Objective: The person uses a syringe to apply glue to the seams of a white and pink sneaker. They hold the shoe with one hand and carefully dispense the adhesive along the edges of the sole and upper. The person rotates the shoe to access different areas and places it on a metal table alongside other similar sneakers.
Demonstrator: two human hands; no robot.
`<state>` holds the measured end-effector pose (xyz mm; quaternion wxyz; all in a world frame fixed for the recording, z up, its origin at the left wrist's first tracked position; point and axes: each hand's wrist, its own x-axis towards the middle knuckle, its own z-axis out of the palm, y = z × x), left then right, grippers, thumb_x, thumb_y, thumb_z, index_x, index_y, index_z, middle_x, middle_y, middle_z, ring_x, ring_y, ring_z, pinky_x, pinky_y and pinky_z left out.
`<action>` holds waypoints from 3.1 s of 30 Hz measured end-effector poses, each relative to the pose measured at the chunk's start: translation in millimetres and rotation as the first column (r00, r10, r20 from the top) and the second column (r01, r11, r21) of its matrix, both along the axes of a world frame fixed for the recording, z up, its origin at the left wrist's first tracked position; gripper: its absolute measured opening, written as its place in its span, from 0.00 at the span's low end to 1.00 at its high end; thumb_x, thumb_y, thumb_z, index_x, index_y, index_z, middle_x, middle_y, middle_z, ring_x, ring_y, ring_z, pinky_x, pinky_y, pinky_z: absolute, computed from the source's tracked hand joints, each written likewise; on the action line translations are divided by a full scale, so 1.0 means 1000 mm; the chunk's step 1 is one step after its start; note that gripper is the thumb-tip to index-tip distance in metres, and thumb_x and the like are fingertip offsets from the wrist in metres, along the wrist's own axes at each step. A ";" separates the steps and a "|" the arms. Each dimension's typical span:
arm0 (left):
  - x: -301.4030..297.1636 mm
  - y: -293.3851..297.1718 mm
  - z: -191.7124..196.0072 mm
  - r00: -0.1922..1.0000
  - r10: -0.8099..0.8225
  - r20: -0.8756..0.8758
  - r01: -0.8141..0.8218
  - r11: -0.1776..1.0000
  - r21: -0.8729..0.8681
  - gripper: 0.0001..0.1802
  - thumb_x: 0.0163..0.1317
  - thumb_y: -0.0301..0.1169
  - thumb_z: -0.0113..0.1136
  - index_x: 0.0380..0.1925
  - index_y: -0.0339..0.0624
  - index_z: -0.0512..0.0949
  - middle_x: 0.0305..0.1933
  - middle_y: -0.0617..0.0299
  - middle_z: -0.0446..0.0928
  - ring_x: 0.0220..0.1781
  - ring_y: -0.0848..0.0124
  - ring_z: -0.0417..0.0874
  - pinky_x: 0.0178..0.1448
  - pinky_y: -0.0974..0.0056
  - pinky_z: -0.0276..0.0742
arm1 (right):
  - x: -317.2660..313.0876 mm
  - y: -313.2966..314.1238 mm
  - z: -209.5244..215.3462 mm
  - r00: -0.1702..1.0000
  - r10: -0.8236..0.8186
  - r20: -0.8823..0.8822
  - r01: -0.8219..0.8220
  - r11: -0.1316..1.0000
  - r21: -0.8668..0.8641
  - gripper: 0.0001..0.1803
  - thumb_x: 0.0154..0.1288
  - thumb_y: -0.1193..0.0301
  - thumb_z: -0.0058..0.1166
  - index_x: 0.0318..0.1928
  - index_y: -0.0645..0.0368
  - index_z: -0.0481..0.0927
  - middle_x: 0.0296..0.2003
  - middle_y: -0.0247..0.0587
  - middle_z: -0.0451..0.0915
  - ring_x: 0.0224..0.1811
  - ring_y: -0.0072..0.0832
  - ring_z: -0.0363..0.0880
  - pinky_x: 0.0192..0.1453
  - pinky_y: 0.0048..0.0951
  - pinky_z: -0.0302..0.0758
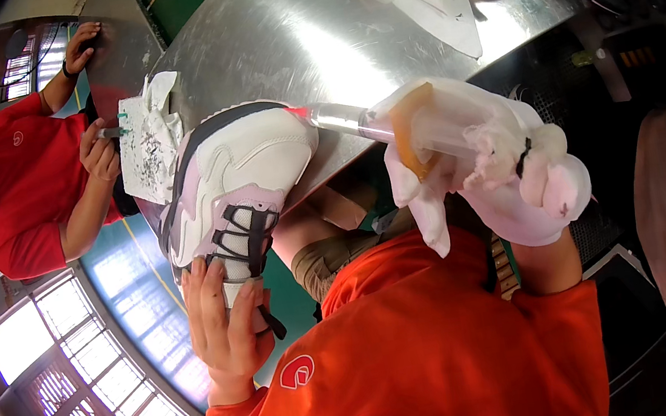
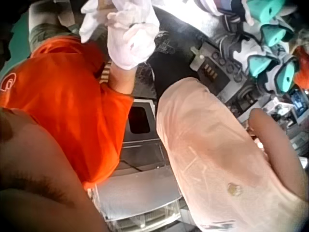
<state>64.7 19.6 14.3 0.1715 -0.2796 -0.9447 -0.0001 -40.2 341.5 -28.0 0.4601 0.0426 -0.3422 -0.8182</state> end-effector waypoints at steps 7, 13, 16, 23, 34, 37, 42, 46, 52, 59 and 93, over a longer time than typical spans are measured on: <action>0.004 0.004 0.005 1.000 0.016 -0.014 -0.016 1.000 -0.001 0.12 0.65 0.26 0.54 0.47 0.45 0.79 0.52 0.44 0.79 0.58 0.45 0.81 0.59 0.42 0.78 | 0.016 -0.012 -0.014 0.762 0.627 0.162 -0.041 0.297 -0.954 0.36 0.66 0.35 0.39 0.44 0.59 0.68 0.24 0.27 0.66 0.14 0.21 0.51 0.26 0.23 0.49; -0.003 0.001 0.003 1.000 -0.013 -0.027 0.014 1.000 0.008 0.11 0.65 0.28 0.55 0.46 0.45 0.80 0.52 0.44 0.80 0.57 0.46 0.81 0.59 0.44 0.78 | 0.020 -0.022 0.042 0.952 0.009 -0.306 0.195 0.752 0.630 0.52 0.38 0.46 0.67 0.53 0.77 0.64 0.33 0.53 0.73 0.25 0.37 0.74 0.28 0.31 0.74; -0.006 0.001 0.011 1.000 -0.007 0.014 0.007 1.000 0.022 0.11 0.64 0.28 0.58 0.46 0.44 0.80 0.52 0.45 0.80 0.57 0.46 0.81 0.60 0.44 0.77 | 0.022 -0.026 0.056 0.793 0.188 -0.579 0.565 0.127 0.815 0.60 0.28 0.56 0.77 0.58 0.85 0.63 0.38 0.61 0.77 0.28 0.41 0.81 0.29 0.31 0.82; -0.021 -0.008 0.033 0.978 0.016 0.209 -0.035 0.995 0.089 0.17 0.55 0.27 0.66 0.46 0.42 0.80 0.55 0.43 0.77 0.60 0.44 0.78 0.61 0.44 0.75 | 0.022 -0.028 0.010 0.390 0.152 -0.908 0.866 0.276 0.417 0.59 0.25 0.67 0.80 0.61 0.80 0.64 0.43 0.53 0.76 0.31 0.31 0.78 0.37 0.24 0.78; -0.080 -0.024 0.055 0.932 -0.017 0.361 -0.117 0.932 0.344 0.21 0.45 0.25 0.68 0.42 0.36 0.79 0.49 0.40 0.80 0.53 0.45 0.82 0.56 0.54 0.77 | 0.030 -0.044 -0.045 0.170 0.074 -0.983 0.959 0.219 0.182 0.47 0.30 0.69 0.80 0.55 0.73 0.74 0.43 0.55 0.76 0.31 0.28 0.76 0.40 0.25 0.78; -0.082 -0.034 0.054 0.914 0.004 0.405 -0.176 0.905 0.388 0.22 0.46 0.29 0.69 0.43 0.34 0.78 0.49 0.38 0.80 0.52 0.47 0.82 0.57 0.57 0.75 | 0.032 -0.054 -0.071 0.226 0.013 -0.974 0.933 0.283 0.221 0.45 0.30 0.69 0.80 0.53 0.74 0.75 0.40 0.55 0.76 0.29 0.26 0.74 0.37 0.24 0.76; -0.102 -0.040 0.056 0.884 0.007 0.466 -0.219 0.889 0.401 0.23 0.49 0.34 0.70 0.43 0.33 0.78 0.49 0.38 0.80 0.52 0.49 0.82 0.58 0.57 0.73 | 0.015 -0.056 -0.077 0.034 0.152 -0.988 0.989 0.139 0.055 0.46 0.32 0.66 0.79 0.55 0.74 0.73 0.34 0.45 0.77 0.22 0.25 0.70 0.30 0.23 0.72; -0.101 -0.041 0.057 0.882 0.036 0.469 -0.232 0.901 0.367 0.23 0.50 0.36 0.70 0.43 0.35 0.78 0.50 0.39 0.80 0.53 0.48 0.82 0.58 0.56 0.74 | 0.010 -0.046 -0.085 -0.024 0.174 -0.985 0.992 0.125 -0.002 0.46 0.33 0.65 0.78 0.56 0.73 0.73 0.33 0.42 0.77 0.22 0.24 0.71 0.28 0.23 0.71; -0.040 -0.009 0.046 0.954 0.136 0.267 -0.166 0.982 0.094 0.11 0.52 0.32 0.69 0.35 0.44 0.80 0.51 0.44 0.80 0.57 0.44 0.80 0.61 0.43 0.76 | -0.015 -0.040 -0.061 0.100 0.206 -0.973 0.991 0.070 0.117 0.47 0.35 0.70 0.76 0.60 0.68 0.68 0.42 0.42 0.76 0.31 0.23 0.73 0.36 0.23 0.72; -0.023 -0.003 0.029 0.987 0.041 0.156 -0.055 0.995 0.085 0.12 0.56 0.30 0.67 0.40 0.44 0.80 0.51 0.44 0.79 0.57 0.44 0.80 0.59 0.41 0.78 | -0.047 -0.070 -0.033 -0.017 0.311 -0.950 1.000 0.025 -0.010 0.49 0.37 0.75 0.74 0.64 0.61 0.64 0.52 0.43 0.74 0.41 0.22 0.75 0.45 0.23 0.74; -0.210 0.014 0.069 0.419 -0.344 0.840 -0.101 0.902 0.420 0.29 0.53 0.45 0.74 0.47 0.37 0.79 0.46 0.59 0.79 0.49 0.69 0.78 0.53 0.66 0.73 | -0.026 0.005 -0.001 0.485 0.509 -0.711 0.868 -0.383 0.317 0.39 0.43 0.81 0.60 0.62 0.60 0.69 0.38 0.37 0.75 0.36 0.19 0.74 0.42 0.21 0.73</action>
